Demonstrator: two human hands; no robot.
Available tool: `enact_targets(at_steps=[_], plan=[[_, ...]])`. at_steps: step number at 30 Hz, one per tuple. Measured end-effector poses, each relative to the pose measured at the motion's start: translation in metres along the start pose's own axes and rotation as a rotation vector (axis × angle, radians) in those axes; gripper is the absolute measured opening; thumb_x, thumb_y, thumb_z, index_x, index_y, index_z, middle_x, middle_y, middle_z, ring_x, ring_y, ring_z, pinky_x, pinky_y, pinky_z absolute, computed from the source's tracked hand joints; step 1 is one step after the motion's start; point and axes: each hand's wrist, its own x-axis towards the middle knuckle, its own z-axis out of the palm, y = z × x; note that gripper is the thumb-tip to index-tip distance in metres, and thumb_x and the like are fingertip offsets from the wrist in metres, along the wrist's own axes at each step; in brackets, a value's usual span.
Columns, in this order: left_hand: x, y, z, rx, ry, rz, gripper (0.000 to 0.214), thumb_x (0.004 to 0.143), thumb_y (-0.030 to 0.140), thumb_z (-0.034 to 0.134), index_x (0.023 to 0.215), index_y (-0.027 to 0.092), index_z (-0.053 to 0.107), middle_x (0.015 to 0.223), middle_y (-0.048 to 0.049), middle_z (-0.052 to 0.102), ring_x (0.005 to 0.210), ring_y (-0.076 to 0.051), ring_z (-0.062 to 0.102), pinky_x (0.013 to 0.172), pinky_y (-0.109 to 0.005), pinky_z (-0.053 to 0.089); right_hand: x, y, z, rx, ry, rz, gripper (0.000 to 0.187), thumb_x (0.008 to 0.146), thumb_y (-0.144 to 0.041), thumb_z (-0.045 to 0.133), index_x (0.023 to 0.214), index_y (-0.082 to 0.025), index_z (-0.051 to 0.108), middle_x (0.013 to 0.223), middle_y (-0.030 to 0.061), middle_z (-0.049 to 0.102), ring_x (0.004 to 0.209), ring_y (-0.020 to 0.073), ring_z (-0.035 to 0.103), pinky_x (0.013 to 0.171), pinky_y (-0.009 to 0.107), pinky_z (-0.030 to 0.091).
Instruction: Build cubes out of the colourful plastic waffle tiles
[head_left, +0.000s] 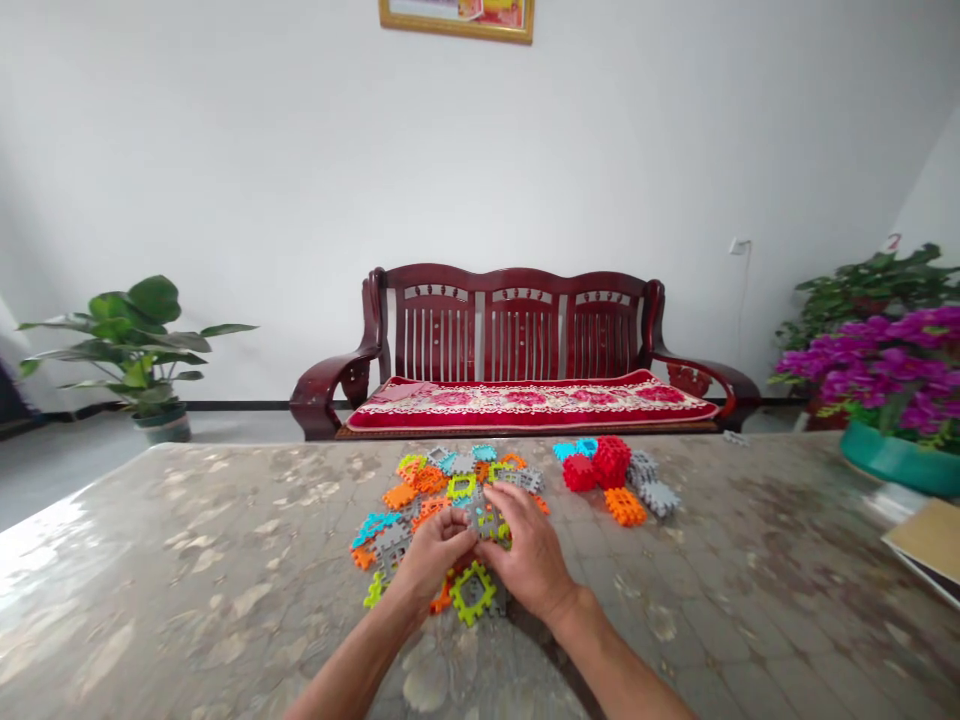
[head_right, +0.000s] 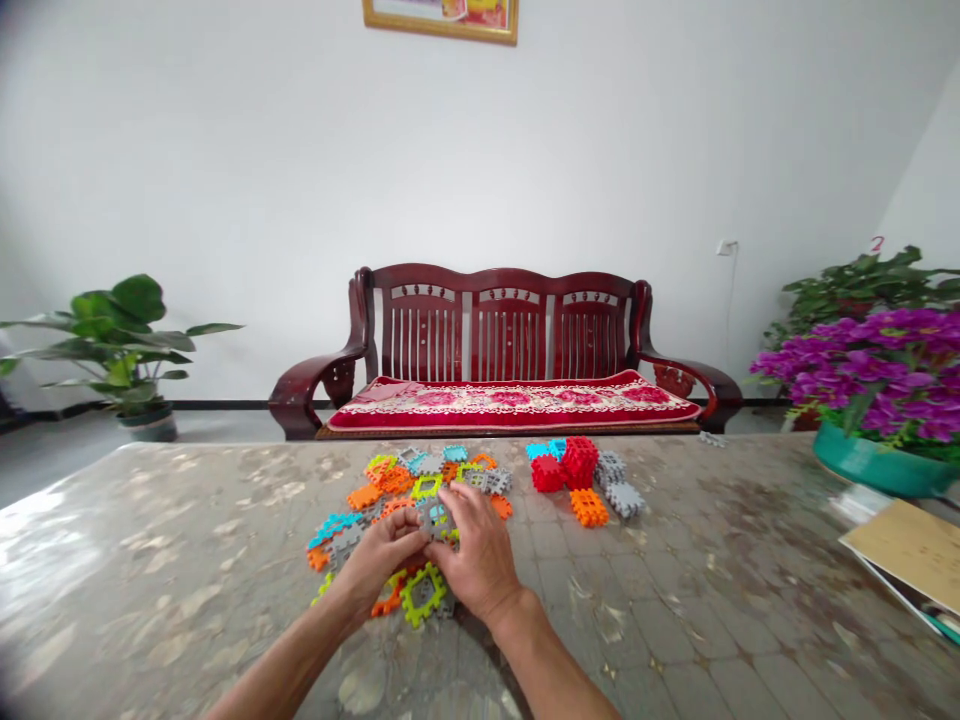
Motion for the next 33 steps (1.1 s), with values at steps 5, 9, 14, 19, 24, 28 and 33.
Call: enact_targets(at_steps=[5,9,14,19,24,28,33], plan=[[-0.002,0.005,0.000,0.011,-0.045,-0.018,0.037,0.054,0.032,0.082,0.073,0.017,0.054,0.059,0.0056,0.063,0.054,-0.007,0.057,0.059,-0.019,0.045,0.001,-0.003,-0.002,-0.019,0.027,-0.013,0.055,0.072,-0.015,0.069,0.124,-0.027,0.057,0.120,0.0069,0.061,0.113,0.0236,0.057,0.099,0.042,0.048],[-0.002,0.005,-0.003,0.004,-0.084,-0.030,0.038,0.057,0.036,0.082,0.077,0.017,0.056,0.064,0.0040,0.065,0.059,-0.008,0.060,0.066,-0.021,0.048,0.001,-0.002,-0.001,0.011,0.049,-0.008,0.050,0.074,-0.013,0.064,0.122,-0.025,0.057,0.121,0.0073,0.062,0.114,0.0222,0.057,0.100,0.040,0.048],[-0.004,0.008,-0.001,0.069,-0.097,0.008,0.037,0.063,0.044,0.078,0.078,0.017,0.060,0.065,0.0024,0.065,0.059,-0.009,0.061,0.063,-0.021,0.048,0.001,-0.005,-0.003,0.008,0.056,-0.015,0.057,0.071,-0.013,0.059,0.127,-0.023,0.053,0.124,0.0081,0.061,0.116,0.0223,0.056,0.103,0.040,0.046],[0.003,0.022,-0.016,0.097,0.153,0.203,0.047,0.064,0.054,0.073,0.092,0.017,0.064,0.082,-0.0033,0.071,0.074,-0.016,0.068,0.072,-0.027,0.053,0.013,0.018,-0.026,-0.053,0.171,0.053,0.053,0.076,-0.020,0.059,0.128,-0.021,0.052,0.124,0.0100,0.062,0.115,0.0239,0.057,0.101,0.043,0.046],[0.020,0.029,-0.072,0.290,0.583,0.462,0.041,0.071,0.049,0.062,0.097,0.017,0.064,0.089,-0.0055,0.072,0.088,-0.021,0.067,0.081,-0.031,0.051,0.025,0.078,-0.075,-0.068,0.475,0.357,0.060,0.077,-0.037,0.059,0.133,-0.018,0.047,0.130,0.0140,0.058,0.113,0.0260,0.058,0.098,0.044,0.046],[0.024,0.021,-0.112,0.566,0.818,0.349,0.037,0.076,0.041,0.055,0.104,0.018,0.065,0.091,-0.0047,0.073,0.086,-0.022,0.067,0.079,-0.033,0.051,0.022,0.129,-0.117,-0.123,0.540,0.578,0.068,0.074,-0.040,0.059,0.135,-0.013,0.045,0.131,0.0177,0.057,0.119,0.0266,0.056,0.101,0.039,0.044],[0.029,0.010,-0.135,0.669,0.825,0.249,0.039,0.077,0.030,0.050,0.113,0.019,0.062,0.105,-0.0058,0.073,0.090,-0.021,0.068,0.081,-0.032,0.051,0.009,0.182,-0.155,-0.390,0.457,0.756,0.067,0.072,-0.036,0.059,0.135,-0.018,0.046,0.130,0.0143,0.060,0.117,0.0272,0.058,0.099,0.039,0.044]])
